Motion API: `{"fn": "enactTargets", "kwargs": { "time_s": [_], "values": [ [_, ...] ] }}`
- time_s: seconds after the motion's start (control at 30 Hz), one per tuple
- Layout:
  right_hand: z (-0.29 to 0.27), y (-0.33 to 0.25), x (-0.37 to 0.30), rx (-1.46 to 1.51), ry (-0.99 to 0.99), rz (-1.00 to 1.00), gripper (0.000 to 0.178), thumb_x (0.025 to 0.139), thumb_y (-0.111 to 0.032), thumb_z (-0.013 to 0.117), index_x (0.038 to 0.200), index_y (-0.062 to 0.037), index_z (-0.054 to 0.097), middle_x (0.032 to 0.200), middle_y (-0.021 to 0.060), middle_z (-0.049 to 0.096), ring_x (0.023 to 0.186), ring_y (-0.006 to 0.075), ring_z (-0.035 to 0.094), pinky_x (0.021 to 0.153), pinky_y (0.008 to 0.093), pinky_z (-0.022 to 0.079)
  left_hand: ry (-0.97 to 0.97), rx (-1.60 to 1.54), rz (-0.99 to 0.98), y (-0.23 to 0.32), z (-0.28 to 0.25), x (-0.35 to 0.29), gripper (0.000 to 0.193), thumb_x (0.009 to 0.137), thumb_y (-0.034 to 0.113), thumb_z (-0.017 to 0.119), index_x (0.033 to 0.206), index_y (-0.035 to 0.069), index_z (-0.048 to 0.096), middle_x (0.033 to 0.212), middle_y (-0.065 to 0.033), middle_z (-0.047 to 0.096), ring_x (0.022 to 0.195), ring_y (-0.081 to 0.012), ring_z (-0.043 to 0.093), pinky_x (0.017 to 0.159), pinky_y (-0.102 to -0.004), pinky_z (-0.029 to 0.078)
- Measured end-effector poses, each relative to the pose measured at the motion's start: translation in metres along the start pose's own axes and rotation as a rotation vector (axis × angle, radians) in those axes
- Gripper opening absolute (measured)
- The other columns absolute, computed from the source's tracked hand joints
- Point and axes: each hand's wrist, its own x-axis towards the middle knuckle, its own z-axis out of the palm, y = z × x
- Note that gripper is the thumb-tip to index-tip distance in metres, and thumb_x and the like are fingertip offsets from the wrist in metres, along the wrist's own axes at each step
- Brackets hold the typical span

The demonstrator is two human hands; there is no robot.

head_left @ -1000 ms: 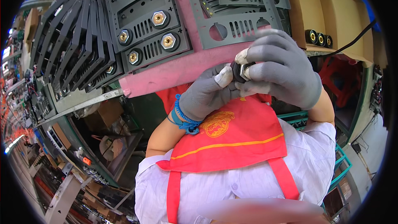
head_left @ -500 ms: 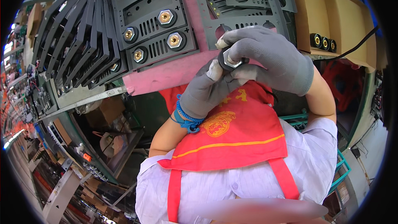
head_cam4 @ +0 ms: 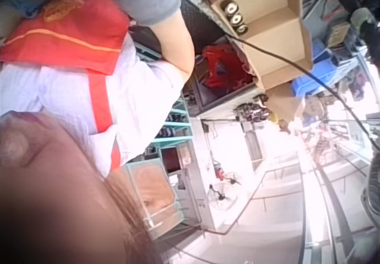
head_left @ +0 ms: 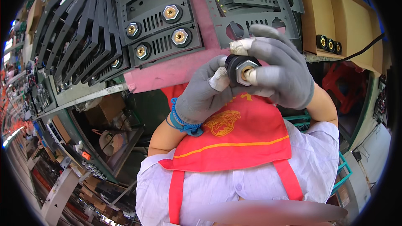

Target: Attaching and securing electronic connectors and hardware to a metal assembly plate in a workshop.

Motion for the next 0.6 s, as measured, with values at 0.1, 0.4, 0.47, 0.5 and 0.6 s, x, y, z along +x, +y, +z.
{"fn": "enactTargets", "kwargs": {
  "time_s": [0.1, 0.4, 0.47, 0.5, 0.6],
  "values": [
    [-0.003, -0.002, 0.004, 0.204, -0.04, 0.139, 0.032, 0.088, -0.025, 0.065, 0.11, -0.0117, 0.046, 0.117, 0.023, 0.061, 0.103, 0.0368, 0.065, 0.094, 0.056, 0.046, 0.017, 0.166, 0.162, -0.002, 0.0, 0.0, 0.034, 0.092, 0.025, 0.066, 0.114, 0.001, 0.055, 0.115, -0.0091, 0.061, 0.107, -0.0181, 0.059, 0.097, -0.037, 0.047],
    [-0.014, -0.007, 0.003, 0.192, -0.07, 0.245, 0.039, 0.069, -0.022, 0.08, 0.102, -0.0104, 0.062, 0.119, 0.0143, 0.06, 0.101, 0.0314, 0.063, 0.088, 0.0442, 0.05, 0.001, 0.077, -0.016, 0.0, -0.008, 0.004, 0.039, 0.093, 0.029, 0.064, 0.119, 0.002, 0.053, 0.117, -0.0088, 0.059, 0.112, -0.02, 0.057, 0.1, -0.0378, 0.045],
    [-0.019, -0.004, 0.007, 0.164, -0.105, 0.191, 0.037, 0.071, -0.022, 0.079, 0.102, -0.0103, 0.062, 0.117, 0.013, 0.062, 0.101, 0.0315, 0.063, 0.09, 0.0463, 0.049, -0.006, 0.069, -0.058, 0.002, -0.001, 0.005, 0.044, 0.093, 0.032, 0.063, 0.122, 0.001, 0.052, 0.12, -0.0099, 0.059, 0.115, -0.0215, 0.056, 0.102, -0.0387, 0.044],
    [-0.02, -0.002, 0.007, 0.135, -0.14, 0.138, 0.034, 0.074, -0.021, 0.077, 0.103, -0.0103, 0.063, 0.116, 0.0116, 0.063, 0.102, 0.0316, 0.063, 0.092, 0.0483, 0.048, -0.032, 0.051, -0.093, 0.002, 0.004, 0.005, 0.051, 0.093, 0.037, 0.062, 0.126, 0.0, 0.051, 0.122, -0.011, 0.058, 0.117, -0.0228, 0.056, 0.103, -0.039, 0.043],
    [-0.02, 0.006, 0.003, 0.281, -0.138, 0.116, 0.028, 0.081, -0.022, 0.071, 0.105, -0.0098, 0.061, 0.114, 0.0119, 0.064, 0.102, 0.0327, 0.063, 0.096, 0.0529, 0.044, -0.094, 0.045, -0.142, 0.0, 0.005, 0.006, 0.061, 0.092, 0.044, 0.061, 0.13, -0.001, 0.048, 0.124, -0.0126, 0.057, 0.117, -0.0246, 0.056, 0.104, -0.0386, 0.043]
  ]
}}
